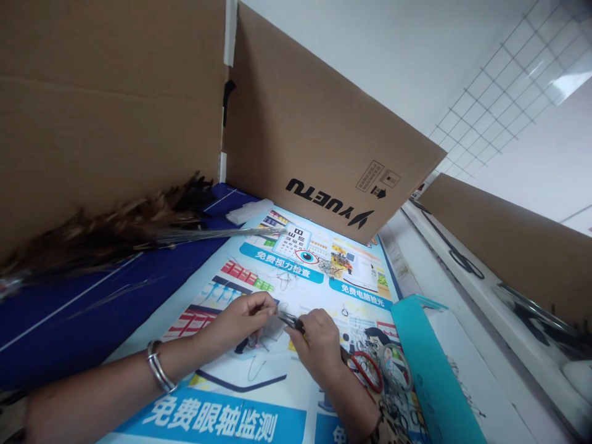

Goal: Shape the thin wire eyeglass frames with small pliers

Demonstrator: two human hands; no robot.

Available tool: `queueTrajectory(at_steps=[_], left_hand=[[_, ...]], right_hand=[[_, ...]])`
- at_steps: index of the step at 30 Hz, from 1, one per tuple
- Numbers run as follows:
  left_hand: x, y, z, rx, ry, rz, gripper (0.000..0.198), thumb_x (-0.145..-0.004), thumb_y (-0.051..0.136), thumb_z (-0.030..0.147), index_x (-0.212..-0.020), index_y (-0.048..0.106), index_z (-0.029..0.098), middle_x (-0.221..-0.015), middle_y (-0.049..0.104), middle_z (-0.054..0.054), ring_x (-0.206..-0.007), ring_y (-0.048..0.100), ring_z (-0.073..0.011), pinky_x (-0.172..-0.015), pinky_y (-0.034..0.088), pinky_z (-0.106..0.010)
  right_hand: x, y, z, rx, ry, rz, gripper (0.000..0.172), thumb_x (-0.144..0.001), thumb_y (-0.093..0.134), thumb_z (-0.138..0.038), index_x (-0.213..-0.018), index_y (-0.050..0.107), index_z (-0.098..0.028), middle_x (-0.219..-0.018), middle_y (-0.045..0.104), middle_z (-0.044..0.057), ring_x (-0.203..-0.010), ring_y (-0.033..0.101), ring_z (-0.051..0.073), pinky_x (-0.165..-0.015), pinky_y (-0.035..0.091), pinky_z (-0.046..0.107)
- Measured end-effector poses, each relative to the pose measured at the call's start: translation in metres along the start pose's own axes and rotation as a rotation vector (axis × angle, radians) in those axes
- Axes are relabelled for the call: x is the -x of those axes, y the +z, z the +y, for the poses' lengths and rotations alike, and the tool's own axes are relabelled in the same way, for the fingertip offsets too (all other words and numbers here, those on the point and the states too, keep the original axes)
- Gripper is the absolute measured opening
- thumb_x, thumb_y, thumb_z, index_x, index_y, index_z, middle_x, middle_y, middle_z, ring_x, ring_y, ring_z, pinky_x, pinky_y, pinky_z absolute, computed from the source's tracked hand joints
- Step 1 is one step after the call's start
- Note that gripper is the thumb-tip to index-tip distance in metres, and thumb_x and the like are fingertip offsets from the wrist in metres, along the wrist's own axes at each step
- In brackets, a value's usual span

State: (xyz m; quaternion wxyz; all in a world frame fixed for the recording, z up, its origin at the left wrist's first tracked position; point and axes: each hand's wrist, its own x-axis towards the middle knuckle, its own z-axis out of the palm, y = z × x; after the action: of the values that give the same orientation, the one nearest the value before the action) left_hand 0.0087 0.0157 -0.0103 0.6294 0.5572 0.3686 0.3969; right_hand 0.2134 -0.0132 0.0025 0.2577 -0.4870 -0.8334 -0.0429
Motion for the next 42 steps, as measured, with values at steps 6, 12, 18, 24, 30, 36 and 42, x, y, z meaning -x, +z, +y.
queueTrajectory(at_steps=[6, 12, 18, 24, 30, 36, 42], left_hand=[[-0.0007, 0.0013, 0.0005, -0.11, 0.053, -0.008, 0.014, -0.082, 0.05, 0.028, -0.074, 0.052, 0.017, -0.056, 0.044, 0.007, -0.046, 0.045, -0.0086, -0.043, 0.04, -0.019], [-0.0006, 0.0018, 0.0018, -0.151, 0.042, -0.037, 0.014, -0.082, 0.049, 0.027, -0.072, 0.051, 0.017, -0.057, 0.044, 0.007, -0.046, 0.047, -0.0086, -0.045, 0.035, -0.019], [-0.0011, 0.0014, 0.002, -0.151, 0.02, -0.038, 0.015, -0.081, 0.049, 0.03, -0.072, 0.051, 0.018, -0.054, 0.045, 0.008, -0.045, 0.046, -0.0088, -0.045, 0.033, -0.019], [-0.0022, 0.0005, -0.0023, -0.15, 0.007, -0.034, 0.013, -0.08, 0.049, 0.029, -0.072, 0.051, 0.018, -0.05, 0.046, 0.008, -0.043, 0.046, -0.0092, -0.044, 0.033, -0.019], [-0.0017, 0.0001, -0.0007, -0.124, -0.021, -0.039, 0.015, -0.08, 0.05, 0.03, -0.072, 0.053, 0.018, -0.052, 0.047, 0.007, -0.044, 0.049, -0.0099, -0.044, 0.037, -0.02], [-0.0021, 0.001, -0.0019, -0.12, -0.013, -0.033, 0.012, -0.08, 0.049, 0.027, -0.072, 0.051, 0.018, -0.053, 0.046, 0.007, -0.044, 0.048, -0.0094, -0.043, 0.037, -0.02], [-0.0024, 0.0025, -0.0024, -0.136, 0.025, -0.004, 0.007, -0.077, 0.049, 0.023, -0.071, 0.05, 0.019, -0.051, 0.045, 0.008, -0.043, 0.045, -0.0092, -0.043, 0.038, -0.02]], right_hand=[[0.0027, 0.0054, -0.0029, 0.043, 0.06, -0.041, 0.021, -0.086, 0.054, -0.037, -0.08, 0.057, -0.017, -0.079, 0.057, 0.006, -0.077, 0.051, 0.02, -0.066, 0.04, 0.03], [0.0043, 0.0062, -0.0034, 0.052, 0.033, 0.026, 0.022, -0.087, 0.053, -0.038, -0.082, 0.057, -0.017, -0.078, 0.056, 0.007, -0.077, 0.05, 0.02, -0.067, 0.04, 0.031], [0.0025, 0.0046, -0.0025, 0.106, -0.041, 0.047, 0.024, -0.088, 0.053, -0.039, -0.079, 0.057, -0.018, -0.074, 0.055, 0.006, -0.074, 0.049, 0.019, -0.066, 0.038, 0.031], [0.0006, 0.0024, -0.0035, 0.174, -0.064, 0.03, 0.026, -0.088, 0.052, -0.041, -0.077, 0.056, -0.018, -0.072, 0.053, 0.005, -0.071, 0.048, 0.018, -0.064, 0.038, 0.03], [0.0013, 0.0043, -0.0019, 0.181, -0.038, 0.011, 0.025, -0.088, 0.052, -0.039, -0.075, 0.055, -0.018, -0.073, 0.054, 0.005, -0.071, 0.048, 0.018, -0.063, 0.037, 0.03], [0.0009, 0.0037, -0.0023, 0.188, -0.032, -0.008, 0.024, -0.088, 0.052, -0.039, -0.076, 0.055, -0.018, -0.073, 0.054, 0.005, -0.071, 0.048, 0.019, -0.062, 0.037, 0.03], [0.0004, 0.0044, -0.0039, 0.199, -0.04, -0.012, 0.024, -0.089, 0.051, -0.039, -0.078, 0.056, -0.018, -0.074, 0.055, 0.005, -0.071, 0.049, 0.019, -0.063, 0.039, 0.031]])
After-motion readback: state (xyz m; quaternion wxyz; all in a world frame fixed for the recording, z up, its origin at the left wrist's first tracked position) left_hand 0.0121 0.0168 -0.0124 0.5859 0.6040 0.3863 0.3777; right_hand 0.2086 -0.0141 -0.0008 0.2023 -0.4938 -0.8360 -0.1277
